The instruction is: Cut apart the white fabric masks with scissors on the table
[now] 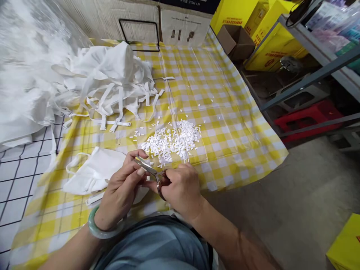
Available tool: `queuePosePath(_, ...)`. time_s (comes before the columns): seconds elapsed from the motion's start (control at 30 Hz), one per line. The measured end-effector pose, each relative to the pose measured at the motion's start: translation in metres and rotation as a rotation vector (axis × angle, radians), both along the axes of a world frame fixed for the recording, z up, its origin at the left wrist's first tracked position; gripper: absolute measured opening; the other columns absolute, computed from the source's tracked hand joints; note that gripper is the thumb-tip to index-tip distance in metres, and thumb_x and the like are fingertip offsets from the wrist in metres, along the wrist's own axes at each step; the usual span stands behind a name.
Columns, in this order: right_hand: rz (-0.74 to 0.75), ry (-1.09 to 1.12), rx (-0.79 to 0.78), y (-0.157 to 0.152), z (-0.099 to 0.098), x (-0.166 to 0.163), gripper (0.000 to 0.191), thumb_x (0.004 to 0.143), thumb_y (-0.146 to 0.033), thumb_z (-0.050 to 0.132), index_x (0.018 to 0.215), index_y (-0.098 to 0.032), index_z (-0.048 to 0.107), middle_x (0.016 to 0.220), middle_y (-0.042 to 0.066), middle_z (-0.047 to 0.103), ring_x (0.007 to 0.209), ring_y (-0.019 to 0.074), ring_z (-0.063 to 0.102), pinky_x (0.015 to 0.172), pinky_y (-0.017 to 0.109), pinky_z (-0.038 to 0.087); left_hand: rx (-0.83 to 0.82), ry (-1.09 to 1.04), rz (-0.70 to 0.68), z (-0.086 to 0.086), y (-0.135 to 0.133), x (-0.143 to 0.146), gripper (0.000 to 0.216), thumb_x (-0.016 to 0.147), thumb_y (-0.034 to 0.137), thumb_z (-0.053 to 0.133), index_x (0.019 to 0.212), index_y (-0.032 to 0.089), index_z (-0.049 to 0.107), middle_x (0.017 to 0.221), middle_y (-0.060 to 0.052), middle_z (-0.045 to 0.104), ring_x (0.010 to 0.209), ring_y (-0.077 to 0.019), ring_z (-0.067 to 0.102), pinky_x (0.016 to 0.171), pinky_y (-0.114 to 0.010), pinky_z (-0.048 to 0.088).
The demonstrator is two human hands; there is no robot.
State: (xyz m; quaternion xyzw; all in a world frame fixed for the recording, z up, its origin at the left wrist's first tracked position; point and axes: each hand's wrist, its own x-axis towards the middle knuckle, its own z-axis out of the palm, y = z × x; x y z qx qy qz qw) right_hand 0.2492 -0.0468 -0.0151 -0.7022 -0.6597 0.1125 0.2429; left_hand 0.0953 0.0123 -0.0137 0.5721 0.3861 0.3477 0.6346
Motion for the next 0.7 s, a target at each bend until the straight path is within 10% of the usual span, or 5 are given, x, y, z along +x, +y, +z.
queuePosePath(0.27, -0.041, 0.190, -0.094, 0.017, 0.009, 0.030, 0.044, 0.072, -0.055, 0.076, 0.088, -0.021, 0.054, 0.086, 0.006, 0.064, 0.083, 0.0231, 0.062, 0.073, 0.034, 0.051, -0.246, -0.120, 0.016, 0.003, 0.005, -0.027, 0.025, 0.093, 0.029, 0.054, 0.071, 0.018, 0.061, 0.109, -0.007, 0.049, 0.077, -0.0150, 0.045, 0.059, -0.026, 0.039)
queuePosePath(0.43, 0.319, 0.345, -0.085, 0.025, 0.009, -0.006, 0.055, 0.073, -0.042, 0.080, 0.109, -0.023, 0.043, 0.129, 0.015, 0.055, 0.122, 0.0276, 0.055, 0.099, 0.041, 0.048, 0.110, 0.110, 0.365, 0.024, 0.018, -0.114, 0.024, 0.093, 0.026, 0.055, 0.071, 0.021, 0.063, 0.095, -0.006, 0.052, 0.108, -0.0217, 0.046, 0.084, -0.029, 0.041)
queuePosePath(0.7, 0.466, 0.344, 0.006, 0.047, 0.033, -0.086, 0.041, 0.073, -0.054, 0.076, 0.081, -0.020, 0.054, 0.079, 0.005, 0.060, 0.080, 0.0222, 0.051, 0.073, 0.035, 0.043, -0.076, 0.026, 0.398, 0.018, -0.025, -0.124, 0.023, 0.095, 0.032, 0.055, 0.080, 0.021, 0.067, 0.118, -0.005, 0.048, 0.093, -0.0163, 0.052, 0.064, -0.025, 0.040)
